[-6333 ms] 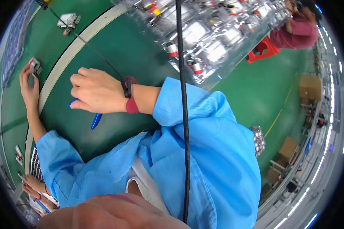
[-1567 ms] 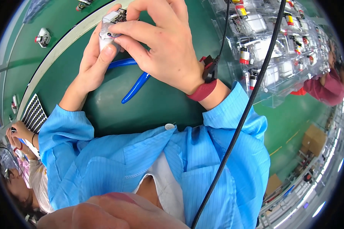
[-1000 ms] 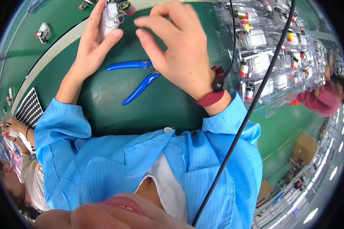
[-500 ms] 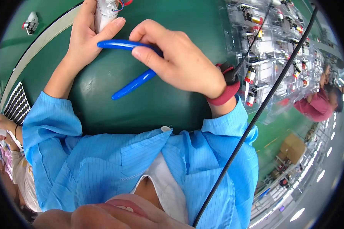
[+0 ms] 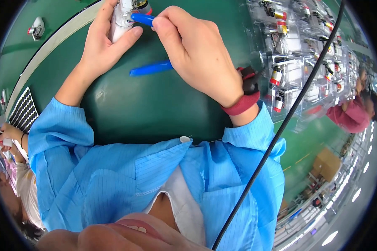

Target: The person assembles electronic components by hand, taking circuit boards and plastic casings from a storage tray and joining them together with pliers and a blue plastic tool. The assembled components are then tested.

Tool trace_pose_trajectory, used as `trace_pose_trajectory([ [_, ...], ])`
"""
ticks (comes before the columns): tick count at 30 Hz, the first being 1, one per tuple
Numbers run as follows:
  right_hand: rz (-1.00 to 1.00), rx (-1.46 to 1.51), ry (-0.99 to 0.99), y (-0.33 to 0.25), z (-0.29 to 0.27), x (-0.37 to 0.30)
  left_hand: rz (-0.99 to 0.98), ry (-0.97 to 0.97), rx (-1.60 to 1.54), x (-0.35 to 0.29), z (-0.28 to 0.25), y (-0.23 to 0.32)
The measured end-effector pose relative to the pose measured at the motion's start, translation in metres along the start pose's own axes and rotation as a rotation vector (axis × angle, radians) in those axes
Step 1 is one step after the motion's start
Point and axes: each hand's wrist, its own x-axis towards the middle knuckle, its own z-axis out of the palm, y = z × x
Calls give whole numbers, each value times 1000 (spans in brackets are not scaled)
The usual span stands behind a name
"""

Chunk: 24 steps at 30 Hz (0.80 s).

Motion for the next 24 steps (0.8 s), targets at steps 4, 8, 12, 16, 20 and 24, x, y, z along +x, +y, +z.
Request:
trace_pose_trajectory([
  [4, 22, -82, 25, 4, 4, 2, -166, -38, -181, -3, 2, 6],
  [8, 6, -92, 16, 2, 9, 4, -133, -37, -138, -2, 2, 4],
  [12, -50, -117, 43, 3, 11, 4, -182, -96, -206, 0, -1, 7],
  [16, -70, -285, -30, -1, 9, -1, -174, -143, -127, 0, -2, 9],
  [20, -161, -698, 91, -20, 18, -13, -183, -126, -105, 7, 11, 4],
  [24, -183, -821, 125, -12, 15, -13, 204, 71, -326, 10, 20, 6],
])
